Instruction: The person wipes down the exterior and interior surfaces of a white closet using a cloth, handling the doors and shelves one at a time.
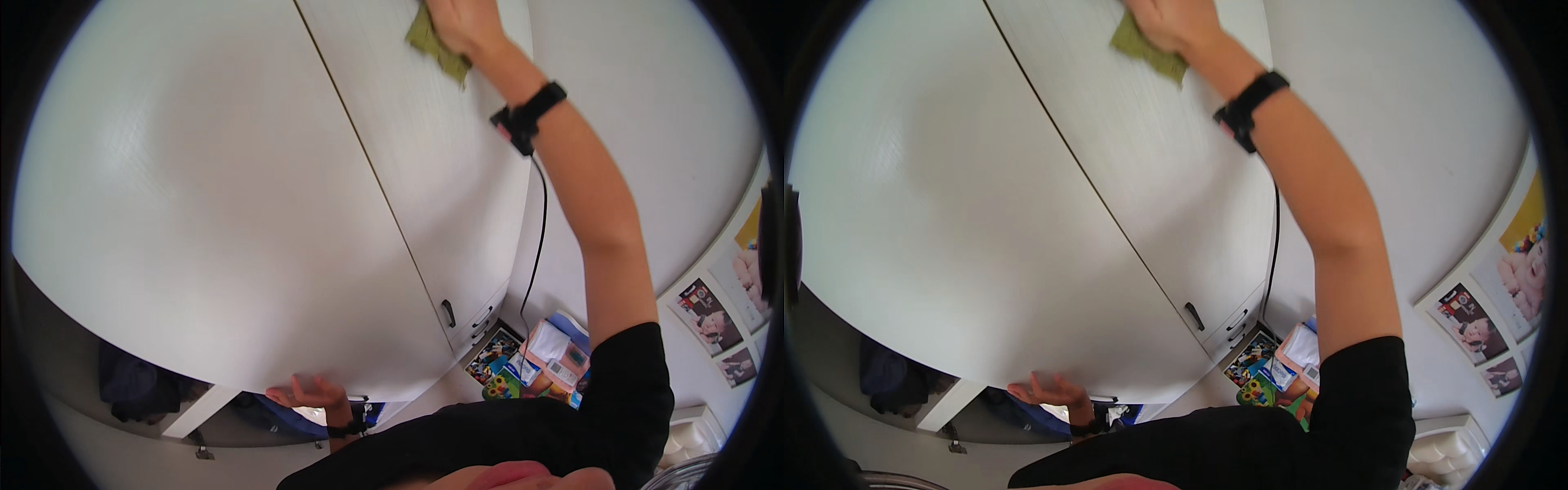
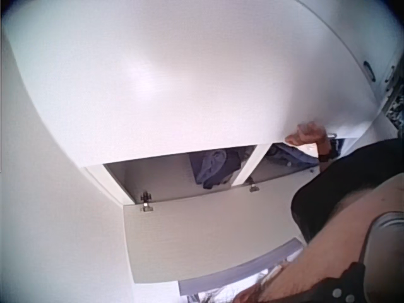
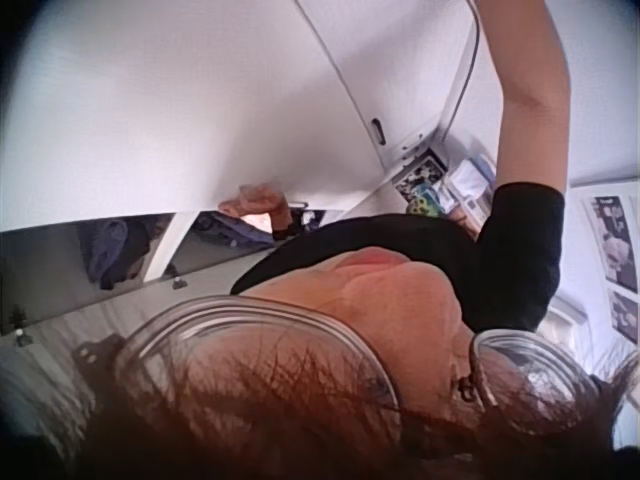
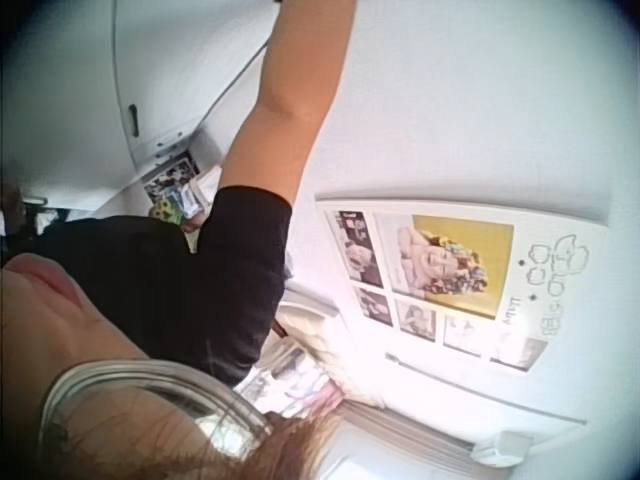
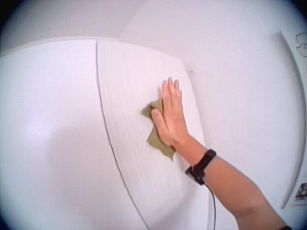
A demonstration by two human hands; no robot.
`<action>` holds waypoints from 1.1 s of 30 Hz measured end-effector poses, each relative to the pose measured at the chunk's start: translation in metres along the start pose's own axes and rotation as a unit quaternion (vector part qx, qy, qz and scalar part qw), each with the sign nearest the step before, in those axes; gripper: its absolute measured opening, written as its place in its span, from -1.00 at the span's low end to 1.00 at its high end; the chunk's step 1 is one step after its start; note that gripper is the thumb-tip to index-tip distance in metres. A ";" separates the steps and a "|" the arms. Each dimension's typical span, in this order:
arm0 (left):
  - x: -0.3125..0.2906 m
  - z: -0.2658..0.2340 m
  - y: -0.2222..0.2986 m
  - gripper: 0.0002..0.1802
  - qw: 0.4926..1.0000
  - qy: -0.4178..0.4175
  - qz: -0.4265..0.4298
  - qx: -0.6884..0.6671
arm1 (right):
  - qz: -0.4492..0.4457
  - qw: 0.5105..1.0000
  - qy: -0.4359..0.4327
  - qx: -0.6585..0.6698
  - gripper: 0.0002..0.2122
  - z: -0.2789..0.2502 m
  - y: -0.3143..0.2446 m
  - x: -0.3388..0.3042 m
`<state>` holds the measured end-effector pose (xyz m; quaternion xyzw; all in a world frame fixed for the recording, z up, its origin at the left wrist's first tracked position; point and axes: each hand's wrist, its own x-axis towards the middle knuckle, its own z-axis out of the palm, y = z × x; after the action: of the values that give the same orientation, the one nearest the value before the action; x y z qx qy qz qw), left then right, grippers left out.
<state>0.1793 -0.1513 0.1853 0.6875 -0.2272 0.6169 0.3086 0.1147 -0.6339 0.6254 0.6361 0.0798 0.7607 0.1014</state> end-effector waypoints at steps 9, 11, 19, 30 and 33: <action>0.007 -0.009 0.009 -0.40 0.999 -0.019 -0.015 0.027 | 0.181 0.982 0.015 0.043 -0.35 -0.007 -0.028 -0.102; 0.008 -0.012 0.009 -0.40 0.999 -0.029 -0.033 0.009 | 0.234 0.971 0.000 0.048 -0.39 -0.016 -0.037 -0.161; -0.053 -0.096 0.088 -0.55 0.931 -0.236 -0.225 -0.161 | 0.503 0.849 -0.079 0.140 -0.60 -0.175 -0.203 -0.356; -0.239 -0.392 0.046 -0.75 0.722 -0.565 -0.396 -0.040 | 0.529 0.362 -0.656 0.398 -0.38 -0.400 -0.407 -0.440; -0.244 -0.468 -0.005 -0.69 0.754 -0.412 -0.490 0.144 | 0.522 0.355 -0.666 0.397 -0.37 -0.418 -0.422 -0.423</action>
<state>-0.1813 0.1651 -0.0334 0.9286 0.1270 0.0633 0.3429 -0.2024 -0.3308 0.0422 0.8146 -0.0694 -0.1324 -0.5604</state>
